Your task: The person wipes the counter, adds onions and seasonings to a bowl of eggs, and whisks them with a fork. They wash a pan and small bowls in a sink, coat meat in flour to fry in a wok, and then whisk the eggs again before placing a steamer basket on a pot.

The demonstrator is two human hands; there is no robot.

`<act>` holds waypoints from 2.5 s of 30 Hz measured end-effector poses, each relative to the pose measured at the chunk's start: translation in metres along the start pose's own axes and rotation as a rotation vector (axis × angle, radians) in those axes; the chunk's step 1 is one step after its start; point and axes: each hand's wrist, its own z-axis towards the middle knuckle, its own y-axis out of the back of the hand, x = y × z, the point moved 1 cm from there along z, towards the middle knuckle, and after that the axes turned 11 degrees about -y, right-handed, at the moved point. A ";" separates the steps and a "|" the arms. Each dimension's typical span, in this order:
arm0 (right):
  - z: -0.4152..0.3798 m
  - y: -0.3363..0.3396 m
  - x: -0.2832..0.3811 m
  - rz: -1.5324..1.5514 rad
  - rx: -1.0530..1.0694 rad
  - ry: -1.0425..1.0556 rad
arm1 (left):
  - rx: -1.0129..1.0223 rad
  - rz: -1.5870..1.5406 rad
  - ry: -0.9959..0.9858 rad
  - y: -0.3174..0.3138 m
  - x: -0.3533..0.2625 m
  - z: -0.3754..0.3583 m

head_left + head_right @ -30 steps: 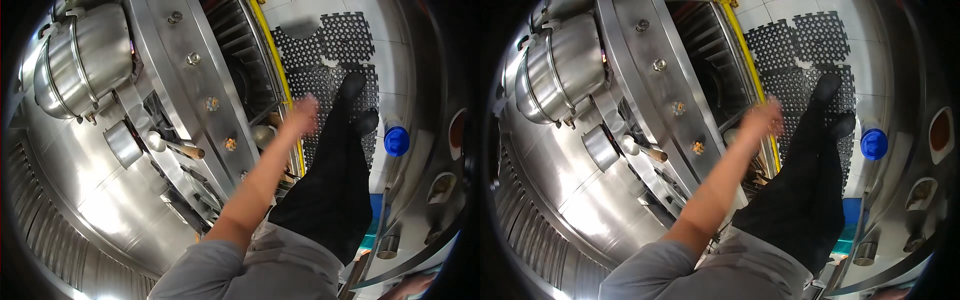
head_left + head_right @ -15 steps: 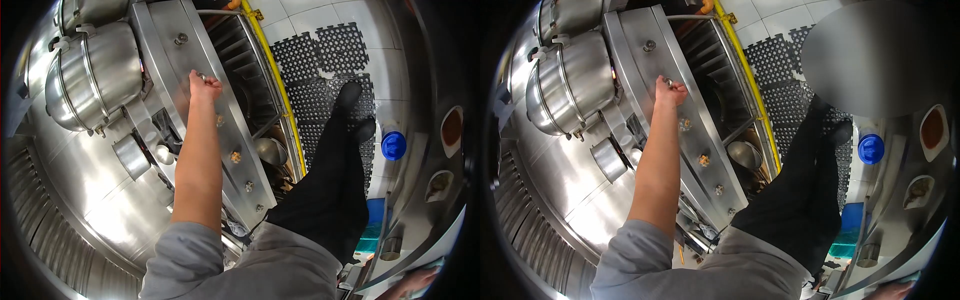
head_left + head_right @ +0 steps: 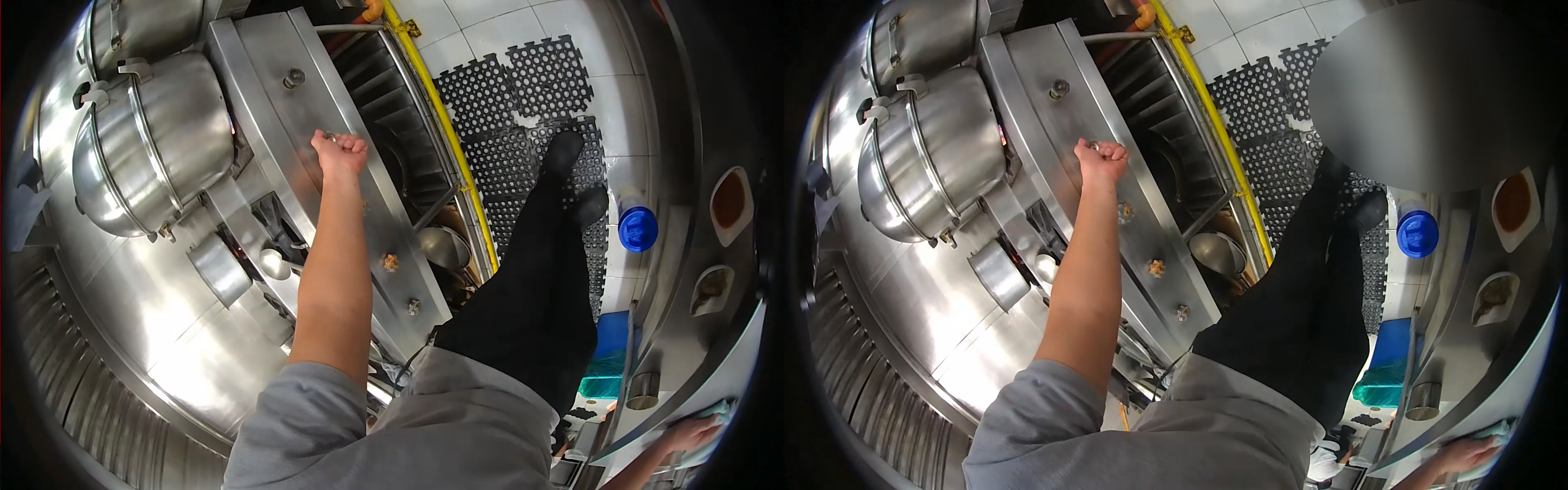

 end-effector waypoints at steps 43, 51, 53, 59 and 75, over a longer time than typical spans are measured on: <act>-0.157 0.225 -0.147 0.585 0.266 -0.714 | 2.433 0.689 -2.158 0.019 0.319 -0.803; -0.134 0.253 -0.176 0.099 0.293 -0.501 | 1.952 1.429 -2.275 -0.004 0.300 -0.842; -0.132 0.266 -0.173 0.129 0.279 -0.450 | 2.105 1.475 -2.146 -0.005 0.293 -0.868; -0.128 0.276 -0.162 0.202 0.028 -0.493 | 2.502 1.534 -0.348 0.045 0.349 -0.863; -0.116 0.238 -0.130 0.211 -0.035 -0.623 | 2.480 1.275 -0.061 0.000 0.368 -0.875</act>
